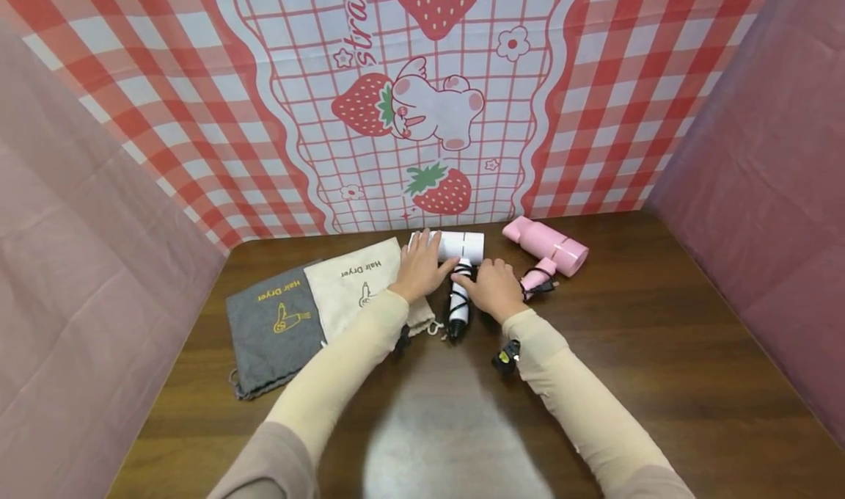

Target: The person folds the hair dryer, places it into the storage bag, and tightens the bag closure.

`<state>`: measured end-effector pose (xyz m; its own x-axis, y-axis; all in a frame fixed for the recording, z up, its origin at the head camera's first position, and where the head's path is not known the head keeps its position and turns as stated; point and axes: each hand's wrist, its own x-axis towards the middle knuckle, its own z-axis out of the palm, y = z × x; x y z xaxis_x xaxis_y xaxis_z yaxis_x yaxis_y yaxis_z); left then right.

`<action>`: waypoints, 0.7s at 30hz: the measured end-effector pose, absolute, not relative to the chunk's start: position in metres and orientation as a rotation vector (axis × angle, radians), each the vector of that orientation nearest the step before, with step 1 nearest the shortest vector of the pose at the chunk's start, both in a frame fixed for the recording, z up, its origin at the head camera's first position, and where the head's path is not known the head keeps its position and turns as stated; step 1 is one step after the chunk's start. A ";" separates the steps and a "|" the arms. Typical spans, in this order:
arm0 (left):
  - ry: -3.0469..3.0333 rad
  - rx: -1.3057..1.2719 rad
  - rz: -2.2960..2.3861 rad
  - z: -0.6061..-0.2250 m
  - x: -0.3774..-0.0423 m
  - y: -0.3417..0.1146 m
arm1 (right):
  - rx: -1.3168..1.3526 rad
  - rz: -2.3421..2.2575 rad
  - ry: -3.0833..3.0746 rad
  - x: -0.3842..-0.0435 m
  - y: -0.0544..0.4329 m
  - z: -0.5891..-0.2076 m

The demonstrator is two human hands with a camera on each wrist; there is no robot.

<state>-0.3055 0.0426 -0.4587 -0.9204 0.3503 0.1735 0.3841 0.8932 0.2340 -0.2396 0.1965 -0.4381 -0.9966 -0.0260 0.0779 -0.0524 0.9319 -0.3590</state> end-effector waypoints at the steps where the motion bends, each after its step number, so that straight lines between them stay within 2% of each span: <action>1: -2.938 -0.572 -0.390 -0.459 -0.308 0.041 | 0.058 0.581 -3.023 -0.240 0.194 -0.439; 21: -3.070 -0.563 -0.506 -0.470 -0.335 0.024 | -0.083 0.619 -3.182 -0.252 0.175 -0.453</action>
<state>-0.3351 0.0237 -0.4696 -0.9363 0.3492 0.0377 0.3428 0.8853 0.3142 -0.2516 0.1753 -0.4533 -0.9936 0.0307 -0.1087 0.0692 0.9261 -0.3710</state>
